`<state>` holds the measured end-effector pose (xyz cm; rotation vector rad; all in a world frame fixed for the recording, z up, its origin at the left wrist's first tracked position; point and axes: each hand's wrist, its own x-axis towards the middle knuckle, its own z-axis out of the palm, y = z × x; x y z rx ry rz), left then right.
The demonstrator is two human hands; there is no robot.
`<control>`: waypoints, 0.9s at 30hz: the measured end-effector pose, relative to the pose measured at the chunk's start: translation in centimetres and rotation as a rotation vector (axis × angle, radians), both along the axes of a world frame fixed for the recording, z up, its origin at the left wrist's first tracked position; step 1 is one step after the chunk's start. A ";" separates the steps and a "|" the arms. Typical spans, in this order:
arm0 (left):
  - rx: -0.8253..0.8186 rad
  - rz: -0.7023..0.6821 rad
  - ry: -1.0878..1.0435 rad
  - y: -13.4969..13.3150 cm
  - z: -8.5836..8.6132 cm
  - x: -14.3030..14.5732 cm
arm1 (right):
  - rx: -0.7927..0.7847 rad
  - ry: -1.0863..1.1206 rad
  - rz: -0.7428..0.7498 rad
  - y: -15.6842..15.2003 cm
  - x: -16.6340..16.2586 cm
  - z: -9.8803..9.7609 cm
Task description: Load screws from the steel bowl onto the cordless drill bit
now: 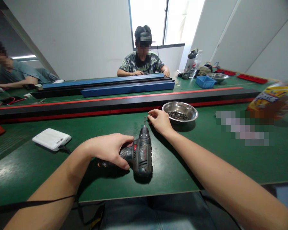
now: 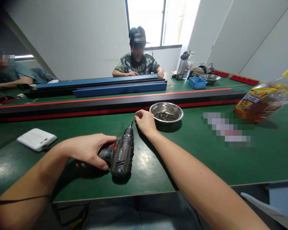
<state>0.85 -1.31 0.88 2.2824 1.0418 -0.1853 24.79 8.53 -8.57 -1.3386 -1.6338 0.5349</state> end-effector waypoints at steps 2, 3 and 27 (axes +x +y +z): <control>-0.007 -0.006 -0.005 -0.1 0.0 0.1 | 0.000 0.020 0.000 0.3 -0.2 -0.2; -0.010 -0.007 -0.006 -0.1 0.0 0.1 | -0.002 0.029 0.005 0.5 -0.3 -0.2; -0.020 0.007 0.004 -0.3 0.2 1.0 | -0.089 0.143 0.123 0.7 -0.3 0.1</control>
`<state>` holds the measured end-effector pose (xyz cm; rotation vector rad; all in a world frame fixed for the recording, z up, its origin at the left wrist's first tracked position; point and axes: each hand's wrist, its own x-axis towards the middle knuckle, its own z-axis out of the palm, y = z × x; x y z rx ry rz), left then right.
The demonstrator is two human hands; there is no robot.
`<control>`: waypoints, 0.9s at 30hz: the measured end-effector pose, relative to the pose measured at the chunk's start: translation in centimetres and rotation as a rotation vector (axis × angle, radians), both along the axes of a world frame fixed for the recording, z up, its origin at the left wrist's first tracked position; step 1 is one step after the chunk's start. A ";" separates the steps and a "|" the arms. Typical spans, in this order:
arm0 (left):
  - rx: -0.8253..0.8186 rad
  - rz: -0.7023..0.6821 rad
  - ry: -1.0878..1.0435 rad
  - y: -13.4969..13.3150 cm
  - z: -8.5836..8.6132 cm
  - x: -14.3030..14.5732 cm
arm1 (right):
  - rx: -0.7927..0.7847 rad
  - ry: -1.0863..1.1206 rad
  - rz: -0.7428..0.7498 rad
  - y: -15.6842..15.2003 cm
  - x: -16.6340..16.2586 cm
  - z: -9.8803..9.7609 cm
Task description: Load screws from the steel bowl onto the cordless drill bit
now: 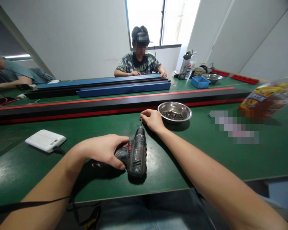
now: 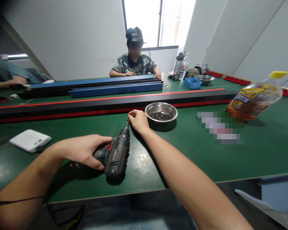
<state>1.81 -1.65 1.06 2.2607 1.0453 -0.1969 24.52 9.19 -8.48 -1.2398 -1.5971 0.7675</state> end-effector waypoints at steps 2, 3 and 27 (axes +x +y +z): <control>-0.002 0.002 -0.001 0.0 0.0 0.0 | 0.009 -0.018 -0.008 0.0 0.0 0.0; -0.004 0.002 -0.003 0.0 0.0 0.0 | 0.017 -0.029 -0.013 -0.1 -0.1 0.0; 0.038 -0.004 0.006 0.1 -0.1 -0.7 | -0.039 0.022 0.001 -0.8 -0.5 0.8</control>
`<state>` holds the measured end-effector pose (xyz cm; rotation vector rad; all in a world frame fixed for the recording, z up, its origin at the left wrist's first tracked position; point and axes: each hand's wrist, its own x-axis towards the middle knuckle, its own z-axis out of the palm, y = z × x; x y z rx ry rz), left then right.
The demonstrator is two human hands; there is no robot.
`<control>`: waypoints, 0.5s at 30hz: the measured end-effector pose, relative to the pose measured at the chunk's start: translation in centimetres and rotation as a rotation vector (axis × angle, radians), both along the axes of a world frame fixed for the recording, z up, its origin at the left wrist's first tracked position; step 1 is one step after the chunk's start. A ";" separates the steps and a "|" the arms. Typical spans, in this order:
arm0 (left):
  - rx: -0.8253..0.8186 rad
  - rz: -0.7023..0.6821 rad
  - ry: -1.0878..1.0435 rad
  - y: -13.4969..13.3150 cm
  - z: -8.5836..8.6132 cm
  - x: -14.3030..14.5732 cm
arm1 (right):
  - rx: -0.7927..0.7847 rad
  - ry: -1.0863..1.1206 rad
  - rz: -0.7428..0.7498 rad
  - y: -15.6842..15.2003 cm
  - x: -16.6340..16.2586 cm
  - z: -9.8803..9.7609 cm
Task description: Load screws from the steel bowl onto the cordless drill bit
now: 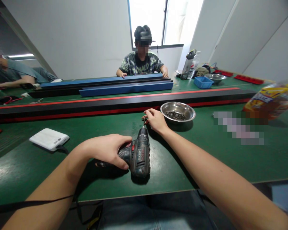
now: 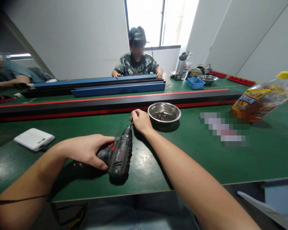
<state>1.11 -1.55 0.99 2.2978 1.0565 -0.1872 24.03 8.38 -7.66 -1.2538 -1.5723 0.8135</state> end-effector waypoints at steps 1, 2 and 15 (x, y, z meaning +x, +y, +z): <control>0.000 -0.001 0.003 0.0 0.0 0.0 | 0.007 -0.014 -0.004 0.0 0.0 0.0; 0.001 -0.001 0.006 0.0 0.0 0.0 | 0.020 -0.033 -0.007 0.0 0.0 -0.1; 0.005 0.013 0.054 0.0 0.0 -0.1 | 0.039 -0.151 0.037 -0.1 0.2 0.0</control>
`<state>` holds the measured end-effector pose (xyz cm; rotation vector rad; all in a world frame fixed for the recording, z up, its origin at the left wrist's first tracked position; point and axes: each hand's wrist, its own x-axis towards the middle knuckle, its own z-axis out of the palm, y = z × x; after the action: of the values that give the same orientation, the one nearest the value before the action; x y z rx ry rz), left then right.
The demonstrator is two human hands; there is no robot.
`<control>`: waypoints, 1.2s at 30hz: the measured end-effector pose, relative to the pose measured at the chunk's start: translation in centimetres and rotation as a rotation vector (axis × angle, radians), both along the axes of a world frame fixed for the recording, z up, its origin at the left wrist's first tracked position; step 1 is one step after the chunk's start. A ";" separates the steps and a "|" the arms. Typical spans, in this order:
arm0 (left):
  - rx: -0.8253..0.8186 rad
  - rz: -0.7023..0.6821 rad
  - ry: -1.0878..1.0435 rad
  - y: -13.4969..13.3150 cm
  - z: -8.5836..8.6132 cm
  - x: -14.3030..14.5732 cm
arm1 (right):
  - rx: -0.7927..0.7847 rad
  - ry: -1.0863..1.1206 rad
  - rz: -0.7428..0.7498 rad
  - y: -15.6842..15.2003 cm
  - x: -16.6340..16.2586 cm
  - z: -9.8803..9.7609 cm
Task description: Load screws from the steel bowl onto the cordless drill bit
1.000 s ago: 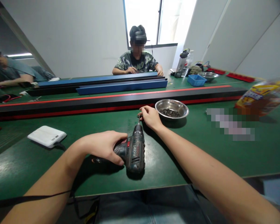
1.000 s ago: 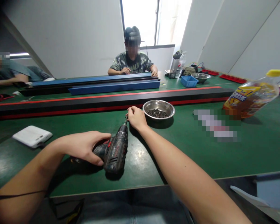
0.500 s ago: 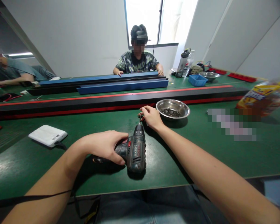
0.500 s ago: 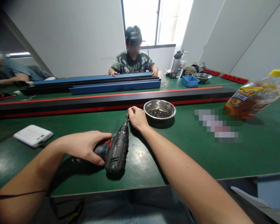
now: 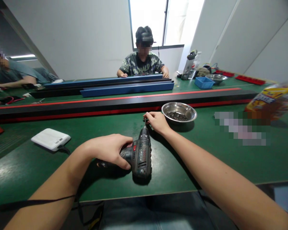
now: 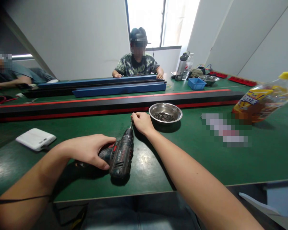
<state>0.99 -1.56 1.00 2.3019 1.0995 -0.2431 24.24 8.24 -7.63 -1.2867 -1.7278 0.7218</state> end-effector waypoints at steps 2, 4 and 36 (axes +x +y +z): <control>-0.002 0.014 0.000 0.0 0.0 0.1 | 0.016 -0.018 -0.010 -0.1 0.0 0.0; 0.004 0.027 -0.004 0.0 0.0 0.1 | 0.036 -0.022 -0.023 -0.2 -0.1 0.1; 0.512 0.139 -0.070 2.0 -2.2 -1.2 | 0.091 -0.219 0.021 -1.9 -0.5 1.4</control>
<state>-0.20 0.49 -1.20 2.6275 1.4034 0.1962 23.70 6.34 -6.26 -1.3257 -1.9286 0.5233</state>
